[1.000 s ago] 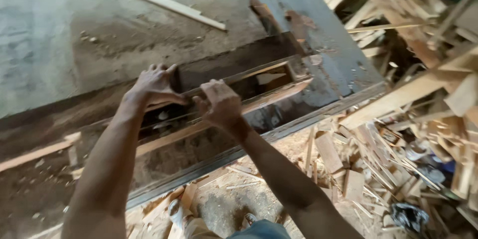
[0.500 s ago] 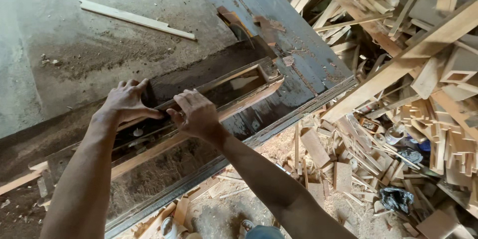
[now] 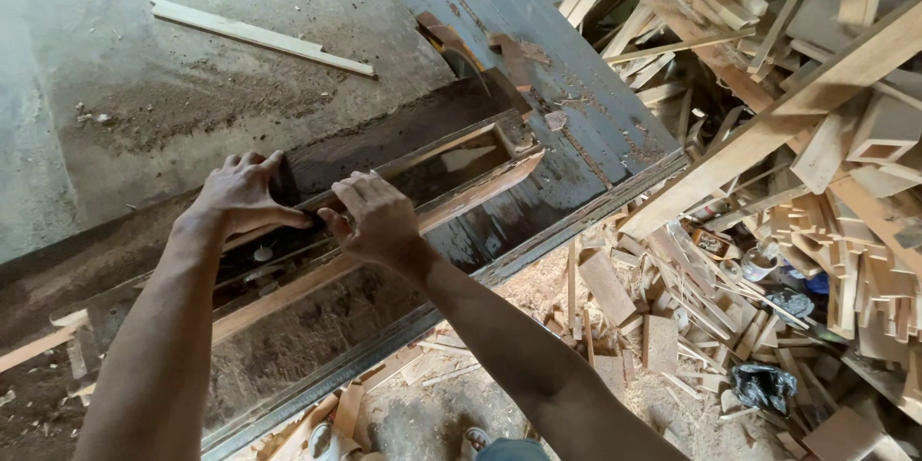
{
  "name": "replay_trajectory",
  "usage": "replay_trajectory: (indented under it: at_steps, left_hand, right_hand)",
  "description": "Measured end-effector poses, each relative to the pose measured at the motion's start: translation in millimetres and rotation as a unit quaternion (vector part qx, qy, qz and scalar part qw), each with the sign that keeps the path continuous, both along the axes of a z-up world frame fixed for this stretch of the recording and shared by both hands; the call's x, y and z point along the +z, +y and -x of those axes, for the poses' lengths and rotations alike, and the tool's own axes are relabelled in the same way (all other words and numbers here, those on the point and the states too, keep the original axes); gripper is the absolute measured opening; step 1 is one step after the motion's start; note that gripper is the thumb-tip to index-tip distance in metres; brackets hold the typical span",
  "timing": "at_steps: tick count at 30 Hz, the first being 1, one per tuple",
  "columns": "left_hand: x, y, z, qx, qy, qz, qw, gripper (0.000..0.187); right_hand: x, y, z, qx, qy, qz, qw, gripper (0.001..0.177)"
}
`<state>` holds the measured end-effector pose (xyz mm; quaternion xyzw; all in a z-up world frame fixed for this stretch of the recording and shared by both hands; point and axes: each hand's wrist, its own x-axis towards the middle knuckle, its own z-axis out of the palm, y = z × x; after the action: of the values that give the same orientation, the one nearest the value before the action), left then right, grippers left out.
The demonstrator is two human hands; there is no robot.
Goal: The person uses a table saw to cut a long wooden plank. They guide the plank through the saw blade, then lift and move the cut piece to a pile of other wood pieces. The person then picks up another plank and repeats the cutting process.
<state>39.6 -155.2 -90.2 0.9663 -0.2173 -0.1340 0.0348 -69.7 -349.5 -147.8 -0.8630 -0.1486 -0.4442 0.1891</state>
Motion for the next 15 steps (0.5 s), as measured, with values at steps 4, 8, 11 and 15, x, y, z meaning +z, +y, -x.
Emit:
replay_trajectory:
  at_steps: [4, 8, 11, 15]
  left_hand:
    - [-8.3, 3.7, -3.9, 0.0, -0.005, -0.014, 1.0, 0.142]
    - [-6.6, 4.9, -2.4, -0.004, -0.005, -0.003, 1.0, 0.144]
    - [-4.5, 2.7, -0.9, -0.005, -0.007, -0.001, 1.0, 0.144]
    - [-6.2, 3.2, -0.5, -0.002, -0.015, 0.0, 1.0, 0.141]
  right_hand:
    - [-1.6, -1.2, -1.7, 0.003, 0.002, 0.0, 1.0, 0.037]
    - [3.5, -1.5, 0.6, 0.012, 0.013, -0.006, 1.0, 0.035]
    - [3.6, -2.5, 1.4, 0.011, 0.015, -0.005, 1.0, 0.035]
    - [0.9, -1.4, -0.9, 0.005, 0.007, -0.004, 1.0, 0.037]
